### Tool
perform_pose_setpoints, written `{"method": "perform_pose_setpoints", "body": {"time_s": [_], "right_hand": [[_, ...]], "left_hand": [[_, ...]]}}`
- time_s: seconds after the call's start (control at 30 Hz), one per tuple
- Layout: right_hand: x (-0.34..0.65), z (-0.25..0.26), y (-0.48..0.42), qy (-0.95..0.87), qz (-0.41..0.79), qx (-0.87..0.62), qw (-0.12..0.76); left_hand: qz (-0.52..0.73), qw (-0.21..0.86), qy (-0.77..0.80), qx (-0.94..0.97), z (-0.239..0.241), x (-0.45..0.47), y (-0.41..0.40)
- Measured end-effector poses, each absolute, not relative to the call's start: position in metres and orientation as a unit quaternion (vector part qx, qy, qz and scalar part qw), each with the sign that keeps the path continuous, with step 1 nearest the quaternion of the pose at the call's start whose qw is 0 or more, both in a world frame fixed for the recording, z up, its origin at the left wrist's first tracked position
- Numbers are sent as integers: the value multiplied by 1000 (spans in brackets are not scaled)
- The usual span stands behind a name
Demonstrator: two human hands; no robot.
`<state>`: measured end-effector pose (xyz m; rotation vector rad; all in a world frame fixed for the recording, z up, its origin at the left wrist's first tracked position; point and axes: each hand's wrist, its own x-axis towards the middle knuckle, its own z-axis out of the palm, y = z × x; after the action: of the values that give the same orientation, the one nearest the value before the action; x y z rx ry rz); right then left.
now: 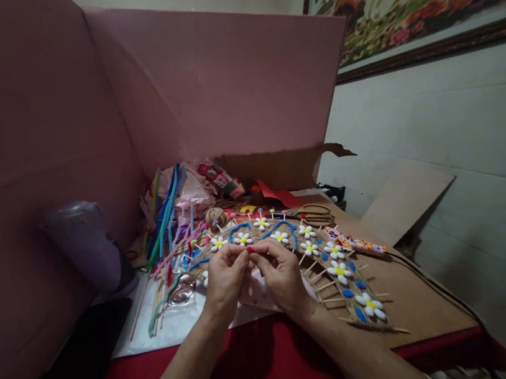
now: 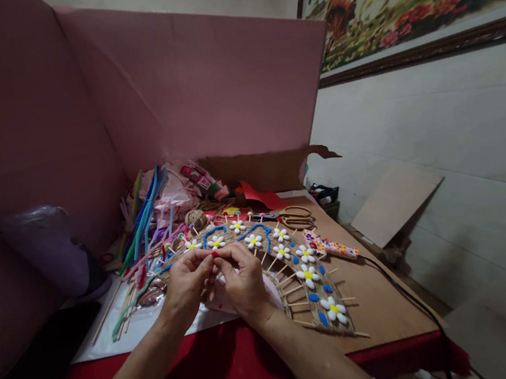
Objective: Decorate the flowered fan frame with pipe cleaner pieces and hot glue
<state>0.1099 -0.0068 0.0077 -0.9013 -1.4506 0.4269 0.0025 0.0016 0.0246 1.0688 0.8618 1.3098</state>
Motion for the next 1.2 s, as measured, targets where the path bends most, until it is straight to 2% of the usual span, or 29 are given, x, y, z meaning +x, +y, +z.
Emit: {"method": "perform_pose_setpoints", "body": {"time_s": [0.13, 0.27, 0.4, 0.57, 0.87, 1.2], "right_hand": [[111, 5, -6, -634, 173, -423, 624], [116, 6, -5, -675, 90, -442, 583], [121, 6, -3, -727, 35, -428, 536], [122, 8, -3, -737, 60, -402, 540], [120, 15, -7, -680, 128, -436, 576], [120, 13, -9, -726, 88, -443, 519]], "left_hand": [[561, 536, 382, 503, 23, 3, 2], [527, 475, 401, 580, 21, 0, 5], [480, 487, 409, 605, 23, -6, 8], [433, 549, 386, 602, 28, -13, 8], [448, 560, 345, 605, 30, -13, 8], [495, 323, 402, 699, 21, -8, 7]]}}
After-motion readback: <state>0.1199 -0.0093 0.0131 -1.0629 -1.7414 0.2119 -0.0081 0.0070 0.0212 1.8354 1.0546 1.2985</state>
